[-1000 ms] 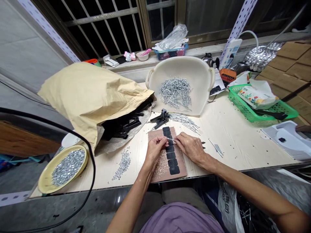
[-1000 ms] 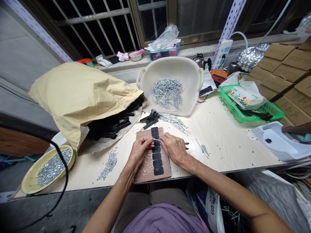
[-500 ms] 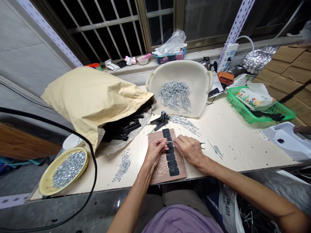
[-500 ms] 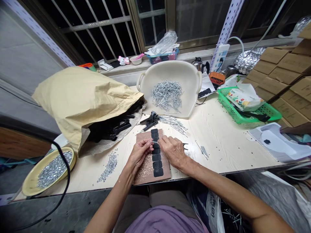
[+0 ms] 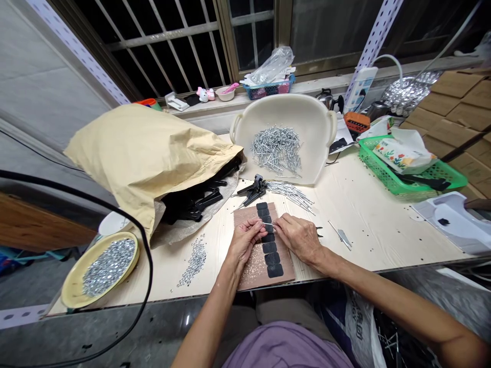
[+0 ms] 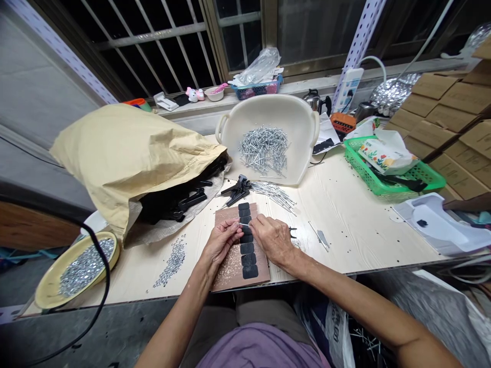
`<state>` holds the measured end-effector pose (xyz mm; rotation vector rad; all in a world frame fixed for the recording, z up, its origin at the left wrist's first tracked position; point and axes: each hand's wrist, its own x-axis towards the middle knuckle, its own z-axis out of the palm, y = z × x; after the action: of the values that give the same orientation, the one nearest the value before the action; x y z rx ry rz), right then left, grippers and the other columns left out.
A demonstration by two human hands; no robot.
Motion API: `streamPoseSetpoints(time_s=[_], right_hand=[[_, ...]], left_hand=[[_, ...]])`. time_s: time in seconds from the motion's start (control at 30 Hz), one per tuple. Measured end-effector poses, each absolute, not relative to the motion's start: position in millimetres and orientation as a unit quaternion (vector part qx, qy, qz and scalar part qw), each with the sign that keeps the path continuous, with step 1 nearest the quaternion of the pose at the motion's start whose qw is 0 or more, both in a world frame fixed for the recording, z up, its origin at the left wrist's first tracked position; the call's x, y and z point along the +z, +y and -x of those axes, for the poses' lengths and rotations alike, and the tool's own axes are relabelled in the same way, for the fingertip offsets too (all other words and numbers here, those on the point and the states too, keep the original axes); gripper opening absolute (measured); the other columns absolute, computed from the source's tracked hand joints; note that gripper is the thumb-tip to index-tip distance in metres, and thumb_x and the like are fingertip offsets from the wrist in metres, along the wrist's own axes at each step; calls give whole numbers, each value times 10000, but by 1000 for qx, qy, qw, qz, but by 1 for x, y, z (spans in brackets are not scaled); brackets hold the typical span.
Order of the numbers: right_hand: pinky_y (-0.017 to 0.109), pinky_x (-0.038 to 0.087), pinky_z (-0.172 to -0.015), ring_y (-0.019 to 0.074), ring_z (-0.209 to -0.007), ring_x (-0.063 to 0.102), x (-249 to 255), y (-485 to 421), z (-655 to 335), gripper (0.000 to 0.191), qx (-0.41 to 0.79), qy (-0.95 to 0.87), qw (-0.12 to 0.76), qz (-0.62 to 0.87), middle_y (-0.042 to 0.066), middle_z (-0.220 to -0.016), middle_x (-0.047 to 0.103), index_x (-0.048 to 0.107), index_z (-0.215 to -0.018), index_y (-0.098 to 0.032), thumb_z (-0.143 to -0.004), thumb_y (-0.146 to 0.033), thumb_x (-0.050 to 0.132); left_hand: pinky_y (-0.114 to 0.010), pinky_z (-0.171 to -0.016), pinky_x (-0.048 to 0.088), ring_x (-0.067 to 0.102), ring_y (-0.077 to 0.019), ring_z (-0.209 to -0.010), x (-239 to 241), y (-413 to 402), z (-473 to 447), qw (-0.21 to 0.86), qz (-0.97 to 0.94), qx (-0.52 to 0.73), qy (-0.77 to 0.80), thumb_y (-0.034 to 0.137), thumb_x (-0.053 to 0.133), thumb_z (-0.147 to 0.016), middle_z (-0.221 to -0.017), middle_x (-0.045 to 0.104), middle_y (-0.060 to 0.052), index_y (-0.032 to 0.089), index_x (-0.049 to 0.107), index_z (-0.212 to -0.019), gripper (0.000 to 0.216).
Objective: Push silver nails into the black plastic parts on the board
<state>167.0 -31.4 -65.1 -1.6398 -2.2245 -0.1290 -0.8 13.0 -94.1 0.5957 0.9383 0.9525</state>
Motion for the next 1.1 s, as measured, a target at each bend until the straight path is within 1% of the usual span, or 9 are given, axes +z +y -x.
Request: streamPoseSetpoints(time_s=[0.3, 0.37, 0.57, 0.73, 0.8, 0.9, 0.97, 1.03, 1.1], right_hand=[[275, 282, -627, 134, -692, 523, -69, -32, -167, 279, -64, -797, 191, 569, 19, -795, 621, 621, -847, -201, -959, -291, 382], [266, 292, -621, 127, -687, 529, -71, -31, -169, 274, -47, -792, 199, 575, 16, -803, 619, 617, -851, -200, -957, -298, 384], [233, 285, -540, 112, -654, 543, -75, -28, -174, 241, 55, -781, 206, 587, 0, -831, 623, 581, -862, -204, -945, -336, 398], [245, 305, -610, 126, -699, 546, -75, -30, -170, 264, 16, -787, 220, 577, 33, -847, 627, 598, -885, -190, -955, -300, 368], [240, 299, -588, 122, -682, 537, -75, -28, -170, 269, 64, -779, 228, 581, 33, -833, 625, 592, -865, -185, -951, -309, 370], [221, 285, -531, 107, -599, 507, -76, -21, -171, 312, 220, -746, 225, 587, -11, -708, 600, 558, -761, -186, -945, -347, 364], [214, 294, -522, 104, -577, 500, -76, -18, -171, 330, 284, -728, 228, 581, -29, -647, 574, 544, -725, -189, -943, -359, 364], [212, 316, -543, 111, -629, 527, -74, -19, -169, 264, 268, -733, 245, 576, -22, -719, 596, 566, -802, -197, -928, -366, 407], [216, 330, -568, 119, -699, 545, -72, -22, -167, 208, 192, -758, 252, 571, 10, -863, 611, 582, -907, -204, -922, -345, 429]], left_hand=[[-152, -564, 554, 623, -72, -532, -97, 13, 2, 731, -293, 419, 452, 263, 846, -540, -658, 672, -28, 82, 670, -760, 334], [-150, -565, 551, 617, -67, -519, -97, 13, 2, 730, -298, 418, 452, 270, 840, -551, -640, 665, -22, 81, 673, -754, 324], [-159, -557, 540, 610, -67, -516, -95, 12, 3, 708, -342, 416, 457, 302, 814, -594, -648, 665, -25, 81, 675, -763, 311], [-170, -557, 531, 605, -70, -514, -94, 11, 3, 700, -351, 424, 455, 317, 814, -587, -622, 654, -14, 89, 674, -772, 325], [-174, -561, 529, 604, -71, -514, -94, 10, 4, 698, -355, 424, 454, 318, 812, -591, -621, 652, -13, 89, 672, -771, 323], [-179, -553, 525, 600, -73, -512, -93, 9, 6, 693, -366, 425, 453, 312, 805, -603, -615, 649, -14, 88, 666, -761, 308], [-181, -548, 523, 600, -76, -510, -93, 9, 7, 688, -372, 427, 454, 309, 799, -614, -607, 646, -14, 87, 665, -762, 298], [-181, -552, 523, 602, -78, -513, -92, 9, 7, 682, -375, 431, 456, 307, 791, -627, -602, 645, -13, 87, 666, -772, 292], [-185, -566, 527, 605, -78, -524, -92, 9, 7, 678, -376, 438, 454, 303, 786, -634, -605, 643, -10, 87, 668, -780, 286]])
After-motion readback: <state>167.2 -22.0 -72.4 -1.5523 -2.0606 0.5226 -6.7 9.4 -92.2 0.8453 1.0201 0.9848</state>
